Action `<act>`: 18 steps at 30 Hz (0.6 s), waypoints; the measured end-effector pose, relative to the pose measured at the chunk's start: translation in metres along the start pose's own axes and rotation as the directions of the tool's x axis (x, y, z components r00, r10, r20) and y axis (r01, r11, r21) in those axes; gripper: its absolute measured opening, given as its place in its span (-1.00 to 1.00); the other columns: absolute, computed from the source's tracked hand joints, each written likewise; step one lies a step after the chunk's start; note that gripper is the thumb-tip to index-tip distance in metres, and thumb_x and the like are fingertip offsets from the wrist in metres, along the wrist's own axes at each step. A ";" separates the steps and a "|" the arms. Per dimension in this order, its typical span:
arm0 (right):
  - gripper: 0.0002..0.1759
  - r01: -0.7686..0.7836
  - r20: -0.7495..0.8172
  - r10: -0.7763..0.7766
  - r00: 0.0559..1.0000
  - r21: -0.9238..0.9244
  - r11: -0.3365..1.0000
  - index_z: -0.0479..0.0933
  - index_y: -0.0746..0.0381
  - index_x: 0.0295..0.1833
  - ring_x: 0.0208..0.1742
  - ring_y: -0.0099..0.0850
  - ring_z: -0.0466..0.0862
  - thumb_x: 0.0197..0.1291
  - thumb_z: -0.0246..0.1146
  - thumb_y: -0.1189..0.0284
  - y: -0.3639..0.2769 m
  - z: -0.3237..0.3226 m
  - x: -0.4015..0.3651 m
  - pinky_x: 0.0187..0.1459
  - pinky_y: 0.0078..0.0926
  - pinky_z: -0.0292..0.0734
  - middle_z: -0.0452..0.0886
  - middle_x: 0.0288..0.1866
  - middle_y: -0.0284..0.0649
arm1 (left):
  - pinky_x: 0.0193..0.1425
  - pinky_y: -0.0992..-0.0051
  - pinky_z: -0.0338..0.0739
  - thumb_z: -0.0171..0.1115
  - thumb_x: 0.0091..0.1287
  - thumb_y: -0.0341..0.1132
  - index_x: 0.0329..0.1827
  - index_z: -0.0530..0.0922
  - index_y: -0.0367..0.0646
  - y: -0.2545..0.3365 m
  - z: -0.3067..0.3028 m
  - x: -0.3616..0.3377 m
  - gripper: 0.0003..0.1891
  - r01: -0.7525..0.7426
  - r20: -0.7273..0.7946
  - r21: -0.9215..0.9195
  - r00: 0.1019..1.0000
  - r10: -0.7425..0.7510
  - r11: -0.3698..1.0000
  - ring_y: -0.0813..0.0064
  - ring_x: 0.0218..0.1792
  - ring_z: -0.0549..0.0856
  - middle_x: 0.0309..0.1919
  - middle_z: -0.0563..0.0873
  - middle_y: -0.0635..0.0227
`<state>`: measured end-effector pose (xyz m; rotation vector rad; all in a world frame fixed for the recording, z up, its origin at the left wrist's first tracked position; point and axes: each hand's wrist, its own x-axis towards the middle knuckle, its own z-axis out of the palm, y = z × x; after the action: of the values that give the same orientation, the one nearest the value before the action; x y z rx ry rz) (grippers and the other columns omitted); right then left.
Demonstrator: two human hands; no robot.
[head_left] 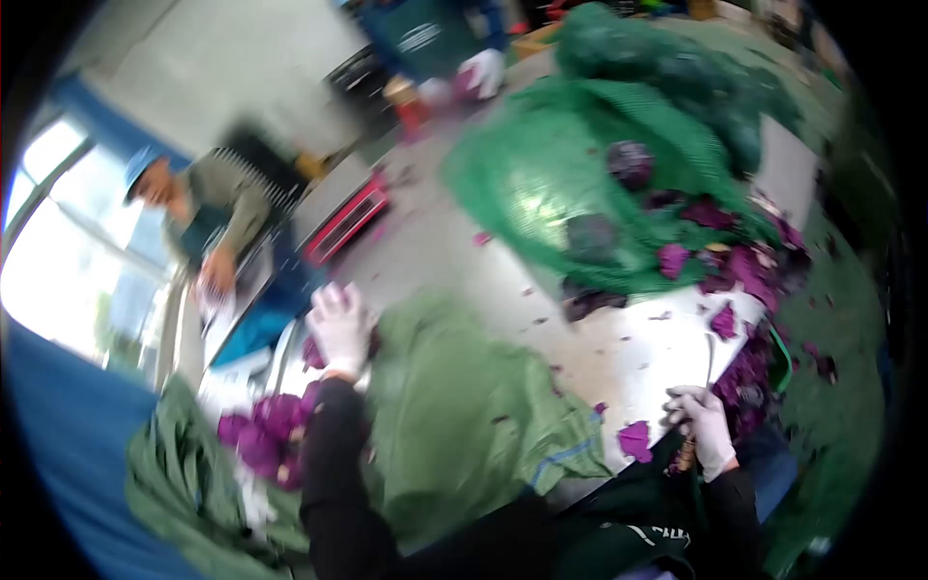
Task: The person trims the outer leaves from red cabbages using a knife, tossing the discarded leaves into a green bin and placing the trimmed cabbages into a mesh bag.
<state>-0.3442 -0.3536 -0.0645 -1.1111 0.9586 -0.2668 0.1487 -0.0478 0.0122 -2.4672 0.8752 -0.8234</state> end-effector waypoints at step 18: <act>-0.73 0.008 -0.003 -0.008 1.000 0.131 0.991 0.61 0.22 0.15 -0.35 -0.68 0.64 0.51 0.07 0.45 0.009 -0.024 0.024 -0.39 -0.70 0.43 0.70 -0.21 -0.39 | 0.46 -0.21 0.21 0.08 0.44 -0.20 0.41 0.50 0.16 0.070 0.081 0.047 -0.55 -0.681 0.398 0.268 0.722 0.566 0.682 -0.06 0.50 0.26 0.39 0.44 0.21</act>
<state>-0.3507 -0.3801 -0.0873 -0.9945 0.9259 -0.3337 0.1999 -0.1169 -0.0668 -1.6738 1.2050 -0.3280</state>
